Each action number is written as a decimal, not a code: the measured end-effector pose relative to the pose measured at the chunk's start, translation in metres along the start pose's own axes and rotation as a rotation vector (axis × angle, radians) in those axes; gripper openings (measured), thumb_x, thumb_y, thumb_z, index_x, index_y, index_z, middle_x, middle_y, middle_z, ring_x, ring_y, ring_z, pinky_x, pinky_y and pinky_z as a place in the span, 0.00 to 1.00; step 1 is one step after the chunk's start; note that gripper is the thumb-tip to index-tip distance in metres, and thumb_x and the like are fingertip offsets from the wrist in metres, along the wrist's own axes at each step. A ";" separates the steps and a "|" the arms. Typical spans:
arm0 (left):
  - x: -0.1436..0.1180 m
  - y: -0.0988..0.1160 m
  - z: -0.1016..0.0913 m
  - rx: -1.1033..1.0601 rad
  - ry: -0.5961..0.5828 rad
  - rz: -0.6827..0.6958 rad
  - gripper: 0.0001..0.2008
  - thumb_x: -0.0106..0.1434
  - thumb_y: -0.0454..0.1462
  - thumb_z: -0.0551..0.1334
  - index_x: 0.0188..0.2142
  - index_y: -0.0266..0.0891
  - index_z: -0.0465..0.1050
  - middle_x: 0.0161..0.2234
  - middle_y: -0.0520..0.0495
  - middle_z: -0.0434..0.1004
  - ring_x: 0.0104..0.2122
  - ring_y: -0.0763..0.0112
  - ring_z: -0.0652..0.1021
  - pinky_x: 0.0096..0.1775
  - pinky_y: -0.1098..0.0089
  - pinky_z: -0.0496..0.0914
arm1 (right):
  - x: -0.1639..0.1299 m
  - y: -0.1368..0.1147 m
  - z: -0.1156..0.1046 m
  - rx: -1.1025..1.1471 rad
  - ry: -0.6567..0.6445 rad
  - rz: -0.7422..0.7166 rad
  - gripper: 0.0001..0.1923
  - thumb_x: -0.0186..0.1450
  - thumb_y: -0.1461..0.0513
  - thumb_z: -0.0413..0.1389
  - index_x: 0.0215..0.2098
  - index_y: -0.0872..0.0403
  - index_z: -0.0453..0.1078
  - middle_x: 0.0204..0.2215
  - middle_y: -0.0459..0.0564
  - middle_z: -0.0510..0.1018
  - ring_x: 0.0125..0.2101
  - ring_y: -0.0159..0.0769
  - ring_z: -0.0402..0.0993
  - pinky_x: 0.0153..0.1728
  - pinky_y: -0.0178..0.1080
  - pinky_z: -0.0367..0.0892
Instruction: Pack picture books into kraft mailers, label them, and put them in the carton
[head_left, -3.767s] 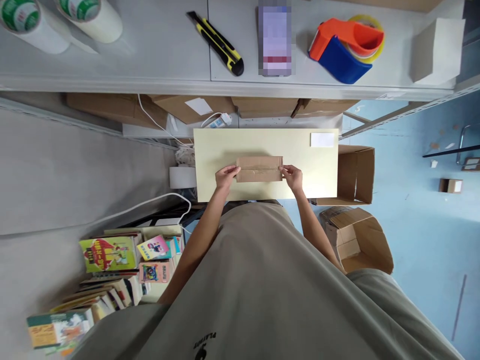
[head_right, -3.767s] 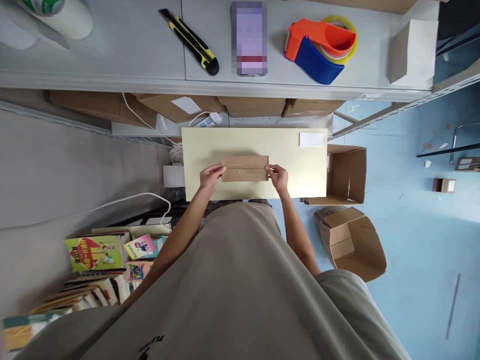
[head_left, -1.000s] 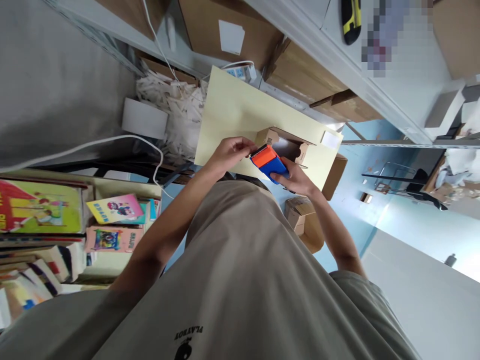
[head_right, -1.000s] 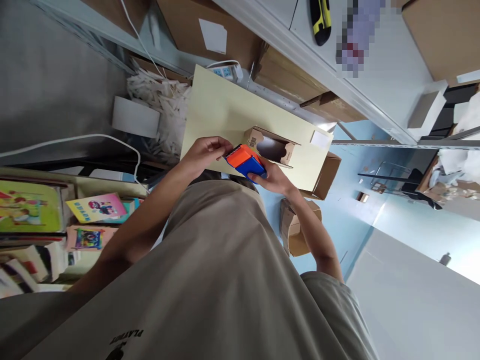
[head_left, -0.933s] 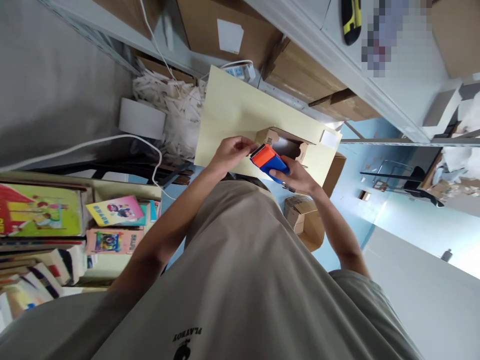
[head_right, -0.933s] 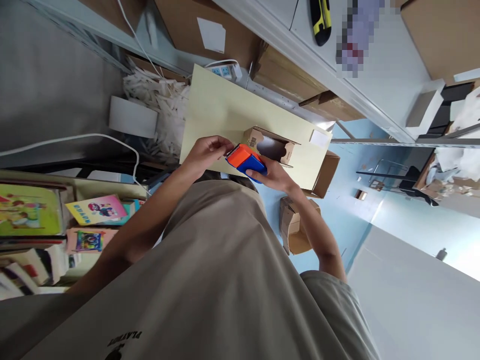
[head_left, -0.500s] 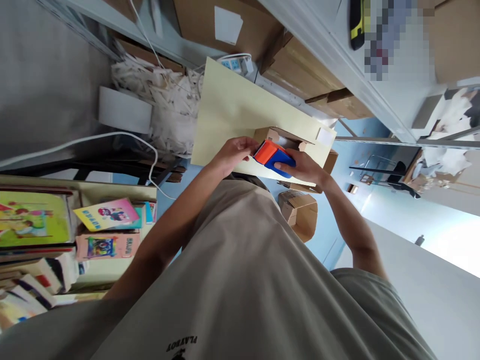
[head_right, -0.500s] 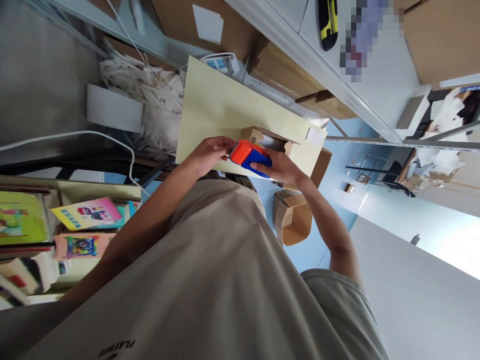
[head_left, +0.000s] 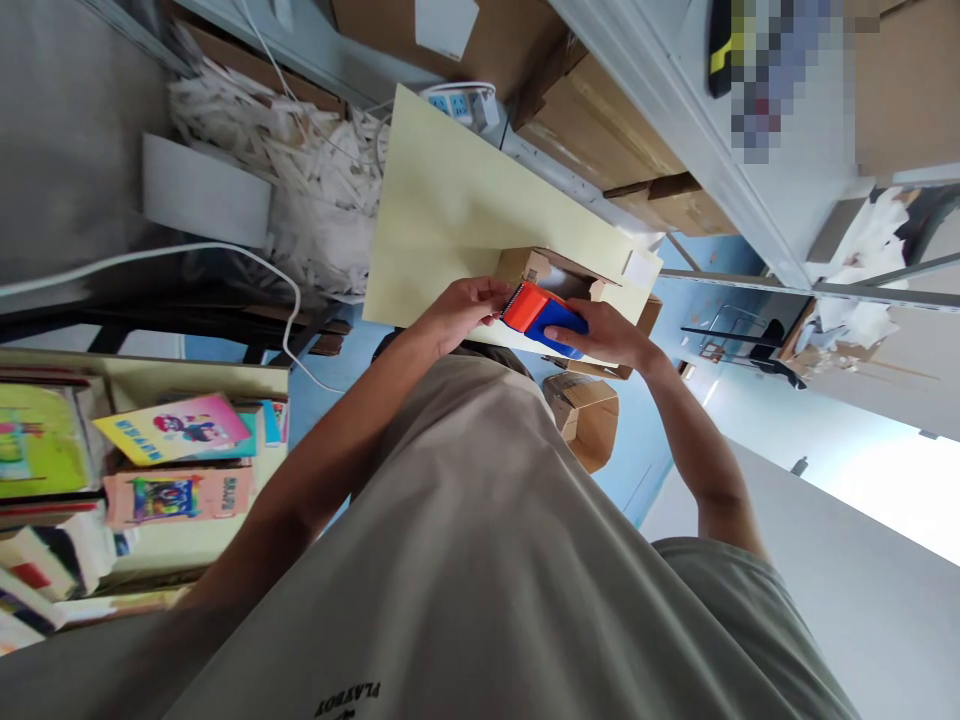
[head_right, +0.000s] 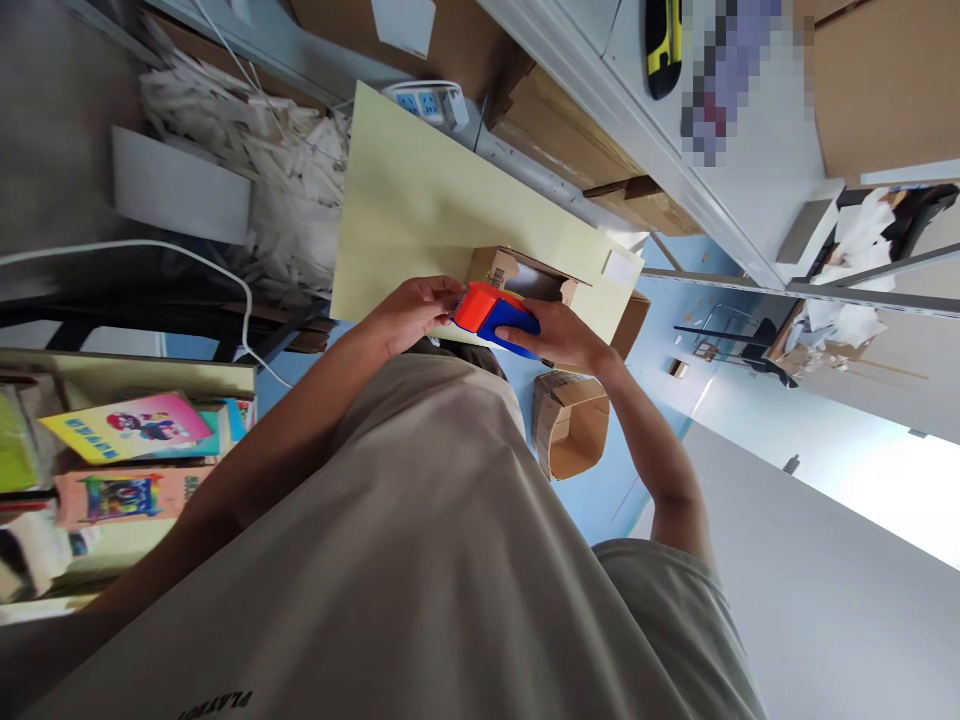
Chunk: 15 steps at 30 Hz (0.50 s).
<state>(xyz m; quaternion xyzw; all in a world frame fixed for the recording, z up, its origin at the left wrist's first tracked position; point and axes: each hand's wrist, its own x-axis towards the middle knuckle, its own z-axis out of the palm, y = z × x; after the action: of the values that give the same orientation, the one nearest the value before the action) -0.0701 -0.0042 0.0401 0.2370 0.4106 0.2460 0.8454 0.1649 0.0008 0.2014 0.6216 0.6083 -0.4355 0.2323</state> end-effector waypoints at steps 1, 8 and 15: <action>0.001 -0.002 0.001 0.005 0.006 0.012 0.12 0.61 0.42 0.79 0.37 0.39 0.82 0.33 0.47 0.81 0.30 0.73 0.73 0.34 0.69 0.66 | 0.001 0.000 -0.001 -0.005 -0.009 0.010 0.28 0.78 0.36 0.61 0.48 0.52 0.78 0.39 0.51 0.86 0.38 0.42 0.80 0.40 0.41 0.67; 0.017 -0.021 0.025 0.100 0.127 0.047 0.12 0.61 0.42 0.78 0.35 0.39 0.81 0.31 0.48 0.82 0.30 0.72 0.75 0.32 0.71 0.68 | 0.004 0.014 -0.019 0.015 -0.166 0.086 0.35 0.76 0.30 0.59 0.40 0.52 0.77 0.33 0.50 0.86 0.32 0.38 0.80 0.34 0.39 0.66; 0.063 -0.027 -0.010 0.130 0.309 0.051 0.17 0.61 0.47 0.81 0.35 0.39 0.82 0.33 0.46 0.85 0.33 0.69 0.79 0.31 0.72 0.69 | -0.019 0.015 -0.080 -0.076 -0.219 0.270 0.38 0.72 0.28 0.61 0.33 0.52 0.80 0.27 0.53 0.86 0.29 0.41 0.83 0.35 0.41 0.71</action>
<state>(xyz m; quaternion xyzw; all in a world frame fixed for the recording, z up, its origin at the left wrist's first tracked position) -0.0378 0.0157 -0.0184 0.2608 0.5446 0.2739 0.7486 0.2019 0.0535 0.2548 0.6372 0.5064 -0.4423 0.3768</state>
